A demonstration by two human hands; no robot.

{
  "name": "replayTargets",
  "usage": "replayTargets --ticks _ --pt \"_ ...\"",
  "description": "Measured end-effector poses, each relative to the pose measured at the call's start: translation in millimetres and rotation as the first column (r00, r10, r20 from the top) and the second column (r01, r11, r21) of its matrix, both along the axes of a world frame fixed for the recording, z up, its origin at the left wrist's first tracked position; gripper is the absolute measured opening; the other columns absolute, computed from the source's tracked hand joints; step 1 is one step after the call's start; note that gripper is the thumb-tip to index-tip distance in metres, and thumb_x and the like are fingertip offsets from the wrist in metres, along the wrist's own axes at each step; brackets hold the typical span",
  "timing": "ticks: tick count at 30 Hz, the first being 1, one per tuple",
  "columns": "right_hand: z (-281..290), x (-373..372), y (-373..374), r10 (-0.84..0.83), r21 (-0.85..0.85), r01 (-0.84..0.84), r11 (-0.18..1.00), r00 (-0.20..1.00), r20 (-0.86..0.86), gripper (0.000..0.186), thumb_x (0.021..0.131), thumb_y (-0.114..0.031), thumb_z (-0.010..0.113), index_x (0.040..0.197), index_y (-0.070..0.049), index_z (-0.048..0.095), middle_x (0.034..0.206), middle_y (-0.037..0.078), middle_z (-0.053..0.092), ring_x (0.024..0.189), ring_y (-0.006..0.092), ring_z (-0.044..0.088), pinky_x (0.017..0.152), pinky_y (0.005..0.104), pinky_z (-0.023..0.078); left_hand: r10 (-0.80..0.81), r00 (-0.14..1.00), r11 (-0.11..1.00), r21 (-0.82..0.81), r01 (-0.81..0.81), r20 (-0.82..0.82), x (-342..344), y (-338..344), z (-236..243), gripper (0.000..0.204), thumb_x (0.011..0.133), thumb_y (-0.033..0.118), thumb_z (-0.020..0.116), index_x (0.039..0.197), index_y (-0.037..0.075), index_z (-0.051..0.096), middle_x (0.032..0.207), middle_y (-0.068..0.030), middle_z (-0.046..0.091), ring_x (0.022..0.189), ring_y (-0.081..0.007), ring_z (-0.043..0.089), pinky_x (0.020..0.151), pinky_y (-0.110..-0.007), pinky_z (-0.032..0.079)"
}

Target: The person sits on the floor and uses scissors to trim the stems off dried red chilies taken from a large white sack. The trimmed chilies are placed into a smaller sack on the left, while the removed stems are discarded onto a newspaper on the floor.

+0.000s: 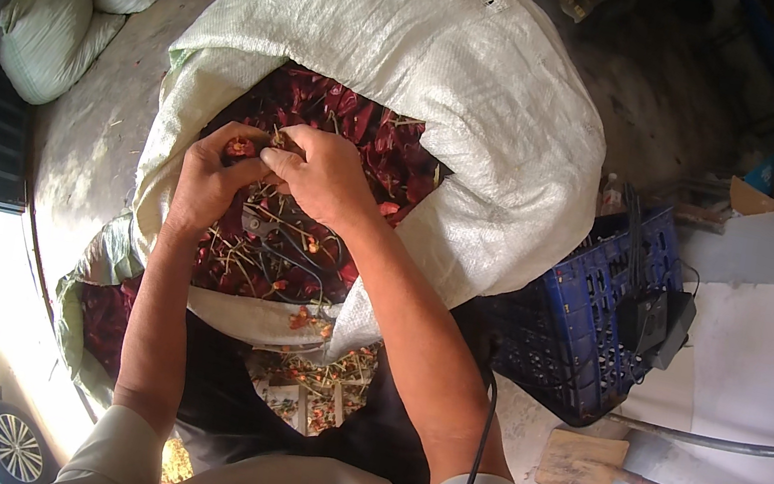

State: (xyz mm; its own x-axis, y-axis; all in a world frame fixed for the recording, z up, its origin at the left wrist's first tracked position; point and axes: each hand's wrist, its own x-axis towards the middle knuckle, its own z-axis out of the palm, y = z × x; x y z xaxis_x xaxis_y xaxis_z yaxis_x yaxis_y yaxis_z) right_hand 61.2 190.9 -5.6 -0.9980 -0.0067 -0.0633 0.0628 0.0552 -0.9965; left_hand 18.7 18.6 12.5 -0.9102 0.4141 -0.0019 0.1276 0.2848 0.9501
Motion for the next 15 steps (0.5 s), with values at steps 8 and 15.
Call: replayTargets --ticks 8,15 --pt "16.7 7.1 -5.0 -0.18 0.339 0.293 0.894 0.928 -0.327 0.017 0.087 -0.013 0.074 0.09 0.001 0.065 0.075 0.017 0.067 0.065 0.027 0.068 0.058 0.0367 0.051 0.06 0.976 0.966 -0.234 -0.11 -0.21 4.7 3.7 0.3 0.024 0.078 0.004 0.073 0.102 0.002 0.069 0.084 -0.0057 0.071 0.079 -0.0106 0.064 0.076 -0.028 0.052" --pt "4.2 4.1 -13.3 -0.251 0.205 0.325 0.923 0.915 -0.317 0.016 0.09 -0.014 0.072 0.094 0.0 0.067 0.07 0.01 0.068 0.062 0.0117 0.066 0.056 0.03 0.051 -0.011 0.926 0.943 0.312 -0.116 0.377 1.6 0.4 4.1 0.024 0.085 0.005 0.07 0.108 0.0 0.07 0.093 -0.0032 0.067 0.08 -0.0095 0.061 0.075 -0.025 0.05"
